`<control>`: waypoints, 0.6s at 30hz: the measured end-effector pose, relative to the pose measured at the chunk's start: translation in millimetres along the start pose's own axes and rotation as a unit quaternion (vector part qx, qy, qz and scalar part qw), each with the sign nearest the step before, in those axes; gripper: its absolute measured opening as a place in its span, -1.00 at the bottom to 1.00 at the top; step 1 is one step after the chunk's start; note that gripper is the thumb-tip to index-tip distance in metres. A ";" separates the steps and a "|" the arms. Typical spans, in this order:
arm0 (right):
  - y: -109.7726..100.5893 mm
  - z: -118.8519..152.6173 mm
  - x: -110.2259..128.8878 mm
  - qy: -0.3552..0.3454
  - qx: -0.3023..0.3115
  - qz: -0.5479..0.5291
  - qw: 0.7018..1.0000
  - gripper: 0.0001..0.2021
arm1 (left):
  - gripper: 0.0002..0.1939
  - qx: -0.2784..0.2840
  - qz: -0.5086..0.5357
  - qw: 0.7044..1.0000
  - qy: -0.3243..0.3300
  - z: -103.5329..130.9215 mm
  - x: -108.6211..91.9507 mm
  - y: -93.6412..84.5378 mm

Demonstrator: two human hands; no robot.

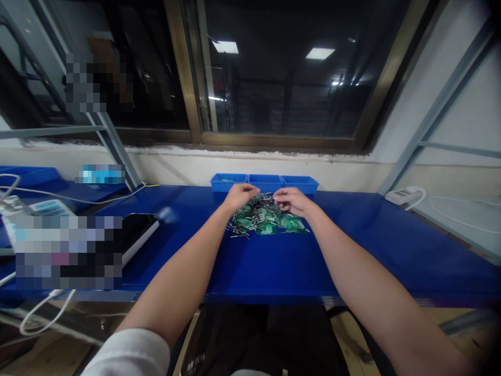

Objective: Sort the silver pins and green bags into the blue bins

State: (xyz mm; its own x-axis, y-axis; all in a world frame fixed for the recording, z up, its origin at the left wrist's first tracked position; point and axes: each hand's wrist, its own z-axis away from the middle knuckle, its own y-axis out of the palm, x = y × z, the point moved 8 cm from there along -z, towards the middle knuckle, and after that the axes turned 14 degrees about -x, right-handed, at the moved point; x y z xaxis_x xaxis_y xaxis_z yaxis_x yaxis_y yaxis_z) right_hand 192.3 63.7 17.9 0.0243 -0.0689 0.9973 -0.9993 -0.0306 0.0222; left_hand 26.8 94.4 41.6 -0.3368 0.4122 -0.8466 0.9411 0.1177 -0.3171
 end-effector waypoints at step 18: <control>-94.5 -22.2 -14.7 0.000 -0.341 -0.046 0.939 -0.55 | -0.72 -0.037 -0.095 0.995 0.002 -12.6 28.6 -16.2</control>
State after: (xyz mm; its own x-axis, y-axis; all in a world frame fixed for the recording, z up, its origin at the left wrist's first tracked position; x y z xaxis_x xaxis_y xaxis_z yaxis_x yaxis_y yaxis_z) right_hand 285.7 89.7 2.6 0.1108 -0.0971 0.9891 -0.7793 0.6091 0.1471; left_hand 2.3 115.7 27.9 -0.5085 0.3796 -0.7729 0.8604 0.2594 -0.4386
